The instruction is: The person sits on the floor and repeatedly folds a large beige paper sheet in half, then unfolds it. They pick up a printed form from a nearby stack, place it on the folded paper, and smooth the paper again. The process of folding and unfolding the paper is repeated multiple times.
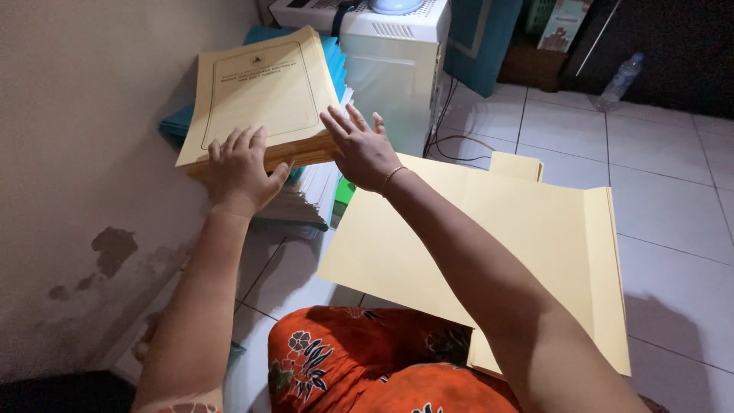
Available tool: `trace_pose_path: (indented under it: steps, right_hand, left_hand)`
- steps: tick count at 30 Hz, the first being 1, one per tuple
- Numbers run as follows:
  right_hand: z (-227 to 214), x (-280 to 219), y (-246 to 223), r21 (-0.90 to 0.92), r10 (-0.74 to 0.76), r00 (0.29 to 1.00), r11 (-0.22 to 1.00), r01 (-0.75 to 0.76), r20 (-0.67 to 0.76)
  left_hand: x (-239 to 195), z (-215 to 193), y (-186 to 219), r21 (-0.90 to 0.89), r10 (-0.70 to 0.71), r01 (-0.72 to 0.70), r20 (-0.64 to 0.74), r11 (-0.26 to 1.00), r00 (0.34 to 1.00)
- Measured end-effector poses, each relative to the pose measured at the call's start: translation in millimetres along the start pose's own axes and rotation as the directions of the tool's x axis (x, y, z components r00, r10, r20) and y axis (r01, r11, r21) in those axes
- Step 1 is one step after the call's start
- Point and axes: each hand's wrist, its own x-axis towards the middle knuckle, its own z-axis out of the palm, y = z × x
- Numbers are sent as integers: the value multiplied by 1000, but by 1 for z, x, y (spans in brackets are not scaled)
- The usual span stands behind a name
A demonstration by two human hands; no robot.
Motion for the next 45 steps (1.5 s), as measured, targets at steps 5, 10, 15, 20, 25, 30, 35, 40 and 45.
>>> trace_pose_path:
  steps: [5,10,15,20,25,30,35,40,45]
  right_hand:
    - [39,-1,11,-156,-95,940,987,45,-329]
    - [22,-39,21,-220,-177,818,973,64,-547]
    - [-50,-134,17,-104,-144,692,990,101,-708]
    - [-56,-277,37,-46,-10,714,998,-30,-700]
    - [-36,-423,44,79,293,755,949,-307,-587]
    - [-38,-492,38,185,505,791,863,-470,-345]
    - [-34,-506,35,336,626,735,772,-539,-260]
    - [-35,-501,25,386,758,627,641,-664,-179]
    - [-48,-479,15,657,894,438,389,-646,-99]
  left_hand:
    - [-6,27,-13,47,72,-68,-81,997,994]
    - [-39,-10,14,83,202,-186,-267,979,942]
    - [-78,-6,57,-49,303,-379,-512,924,804]
    - [-131,4,173,-194,294,-516,-635,834,714]
    - [-191,69,279,-392,327,-617,-591,683,737]
    - [-222,66,312,-424,514,-762,-565,490,645]
    - [-217,71,313,-663,585,-657,-389,358,712]
    - [-214,83,313,-839,628,-446,-171,312,760]
    - [-219,84,316,-880,514,-304,-82,365,854]
